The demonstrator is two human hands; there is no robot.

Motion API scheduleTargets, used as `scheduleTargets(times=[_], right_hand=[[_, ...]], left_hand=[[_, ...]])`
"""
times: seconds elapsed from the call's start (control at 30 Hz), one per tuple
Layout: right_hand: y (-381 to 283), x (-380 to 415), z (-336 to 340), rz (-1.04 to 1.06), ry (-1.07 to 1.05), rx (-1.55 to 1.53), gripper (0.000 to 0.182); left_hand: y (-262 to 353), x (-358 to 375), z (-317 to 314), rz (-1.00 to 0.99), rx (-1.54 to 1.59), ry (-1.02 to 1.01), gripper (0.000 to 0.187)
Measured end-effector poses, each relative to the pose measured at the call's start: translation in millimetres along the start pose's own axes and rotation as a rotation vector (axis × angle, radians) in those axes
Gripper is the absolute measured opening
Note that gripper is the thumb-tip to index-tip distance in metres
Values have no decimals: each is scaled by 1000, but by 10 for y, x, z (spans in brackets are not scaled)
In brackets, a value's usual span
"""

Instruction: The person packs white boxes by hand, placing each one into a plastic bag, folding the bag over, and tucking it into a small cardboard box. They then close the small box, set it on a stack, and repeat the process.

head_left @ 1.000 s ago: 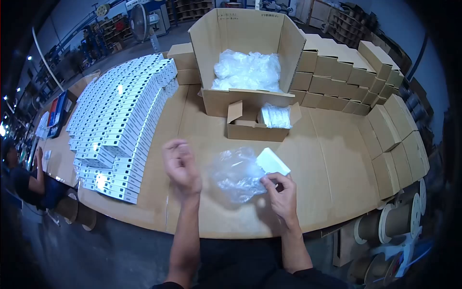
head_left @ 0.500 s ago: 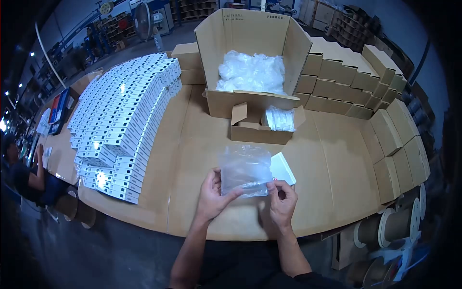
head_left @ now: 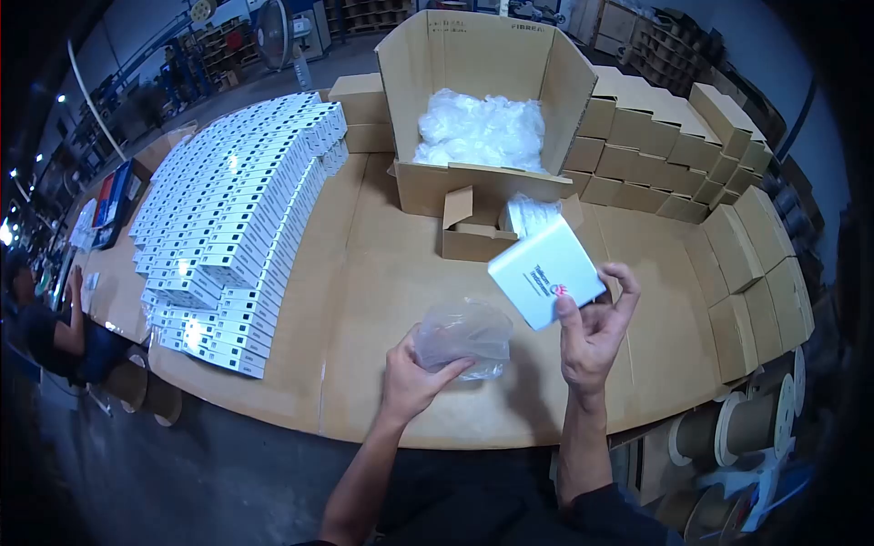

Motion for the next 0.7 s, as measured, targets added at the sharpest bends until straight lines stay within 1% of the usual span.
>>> scheduleTargets(times=[0.03, 0.07, 0.17, 0.2, 0.3, 0.33, 0.43, 0.47, 0.57, 0.7], right_hand=[[-30, -47, -78, 59, -29, -52, 53], [-63, -87, -162, 77, -64, -29, 49], [14, -103, -329, 17, -220, -54, 43], [12, -103, -368, 0, -260, -9, 38], [77, -90, -383, -108, -359, 5, 34], [83, -91, -394, -106, -359, -55, 31], [193, -149, -302, -53, -412, 8, 31], [180, -173, -292, 1, -422, 54, 30], [165, -205, -298, 10, -493, 111, 28], [201, -198, -350, -73, -530, 154, 25]], left_hand=[[7, 2, -11, 1, -23, 11, 44], [10, 6, -17, 1, -45, 23, 45], [-9, 43, 4, 66, -57, 20, 47], [1, 44, 6, 68, -41, 23, 47], [13, 35, 40, 65, -9, 31, 47], [-18, 25, 61, 57, -8, 30, 47], [-98, 10, 90, 39, -26, 29, 46], [-115, 8, 99, 34, -38, 28, 45], [-155, 26, 65, 63, 66, -5, 46], [-147, 37, 35, 50, 99, -15, 48]])
Point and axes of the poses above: each hand's wrist, its own x-axis away from the middle knuckle, its own z-axis out of the back of the hand, y = z × x, the point moved 2 cm from there along -x, towards the middle knuckle, and after that the axes turned 9 degrees about y, right-handed, at the moved point
